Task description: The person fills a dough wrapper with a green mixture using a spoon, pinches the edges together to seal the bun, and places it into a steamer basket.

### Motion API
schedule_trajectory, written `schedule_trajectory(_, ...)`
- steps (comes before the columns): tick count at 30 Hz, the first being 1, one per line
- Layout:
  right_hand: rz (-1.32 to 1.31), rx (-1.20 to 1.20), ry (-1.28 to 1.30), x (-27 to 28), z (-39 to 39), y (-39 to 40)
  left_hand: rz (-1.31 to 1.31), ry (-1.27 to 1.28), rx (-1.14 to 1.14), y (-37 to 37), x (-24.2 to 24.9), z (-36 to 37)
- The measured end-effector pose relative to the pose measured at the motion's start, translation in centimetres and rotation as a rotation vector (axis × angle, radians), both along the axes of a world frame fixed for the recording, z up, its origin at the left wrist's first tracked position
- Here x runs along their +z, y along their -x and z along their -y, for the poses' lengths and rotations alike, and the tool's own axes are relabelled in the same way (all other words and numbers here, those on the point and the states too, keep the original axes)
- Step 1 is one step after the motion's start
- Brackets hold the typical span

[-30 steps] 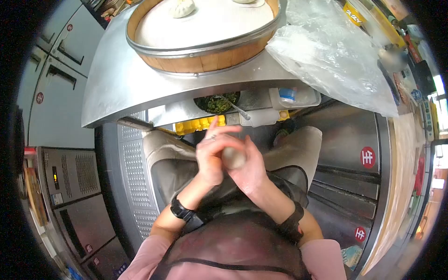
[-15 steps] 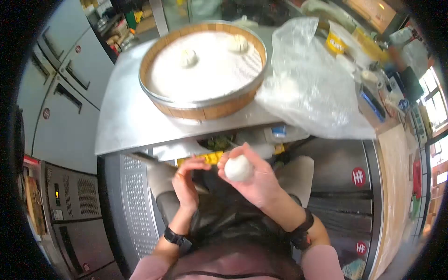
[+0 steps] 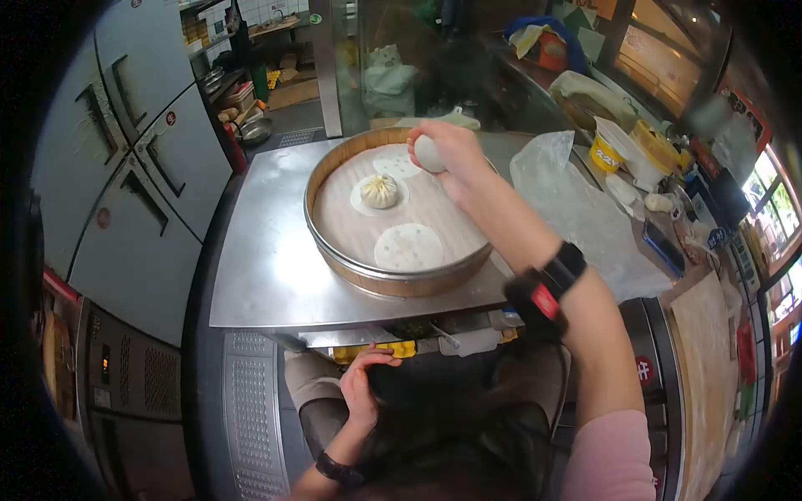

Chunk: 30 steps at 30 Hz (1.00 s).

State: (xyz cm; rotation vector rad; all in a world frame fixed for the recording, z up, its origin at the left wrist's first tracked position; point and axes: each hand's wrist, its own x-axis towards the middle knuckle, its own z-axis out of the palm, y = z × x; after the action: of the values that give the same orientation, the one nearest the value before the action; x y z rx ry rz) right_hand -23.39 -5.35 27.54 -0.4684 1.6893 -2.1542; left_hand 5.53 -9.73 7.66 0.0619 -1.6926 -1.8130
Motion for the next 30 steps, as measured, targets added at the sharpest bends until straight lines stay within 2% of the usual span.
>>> schedule_trajectory(1, -0.088, -0.008, -0.103, -0.9, 1.3, 1.8, -0.008, 0.003, 0.000, 0.0, 0.0, 0.1)
schedule_trajectory(2, -0.096, -0.009, -0.100, -1.7, 2.6, 2.7, 0.002, -0.003, 0.004, -0.1, -0.1, 0.2)
schedule_trajectory(4, -0.384, -0.245, -0.546, -3.0, 5.1, 4.0, 0.006, -0.014, 0.008, -0.1, -0.4, 0.6)
schedule_trajectory(5, -0.393, -0.247, -0.545, -3.8, 5.7, 4.8, -0.003, -0.014, 0.008, -0.2, -0.5, 0.8)
schedule_trajectory(7, -0.862, -0.297, -0.816, -4.8, 6.5, 5.6, -0.008, -0.018, 0.018, -0.3, -0.7, 1.1)
schedule_trajectory(12, -0.915, -0.215, -0.899, -4.8, 7.2, 6.6, 0.018, -0.001, 0.039, -0.3, -1.5, 1.8)
schedule_trajectory(15, -0.967, -0.129, -0.808, -4.7, 6.9, 7.2, 0.026, -0.025, 0.037, -0.2, -1.6, 1.8)
schedule_trajectory(18, -0.851, -0.035, -0.796, -3.4, 6.0, 8.0, -0.004, -0.080, 0.044, 0.0, -1.6, 2.0)
schedule_trajectory(20, -0.881, 0.219, -0.773, -2.3, 4.9, 8.1, 0.020, -0.089, 0.042, -0.2, -1.6, 2.1)
schedule_trajectory(21, -0.883, 0.222, -0.771, -1.6, 4.4, 7.8, 0.020, -0.090, 0.046, -0.2, -1.6, 2.2)
schedule_trajectory(23, -0.861, 0.530, -0.884, 0.0, 3.3, 5.9, 0.057, -0.081, 0.056, -0.4, -1.6, 2.2)
schedule_trajectory(24, -0.862, 0.530, -0.883, -0.5, 2.9, 6.3, 0.057, -0.080, 0.056, -0.4, -1.6, 2.2)
schedule_trajectory(26, -1.265, 0.535, -0.966, -1.4, 2.6, 6.9, 0.068, -0.087, 0.044, -0.2, -1.5, 2.1)
schedule_trajectory(30, -1.198, 0.501, -1.021, -1.1, 2.6, 6.9, 0.087, -0.090, 0.037, -0.1, -1.3, 2.0)
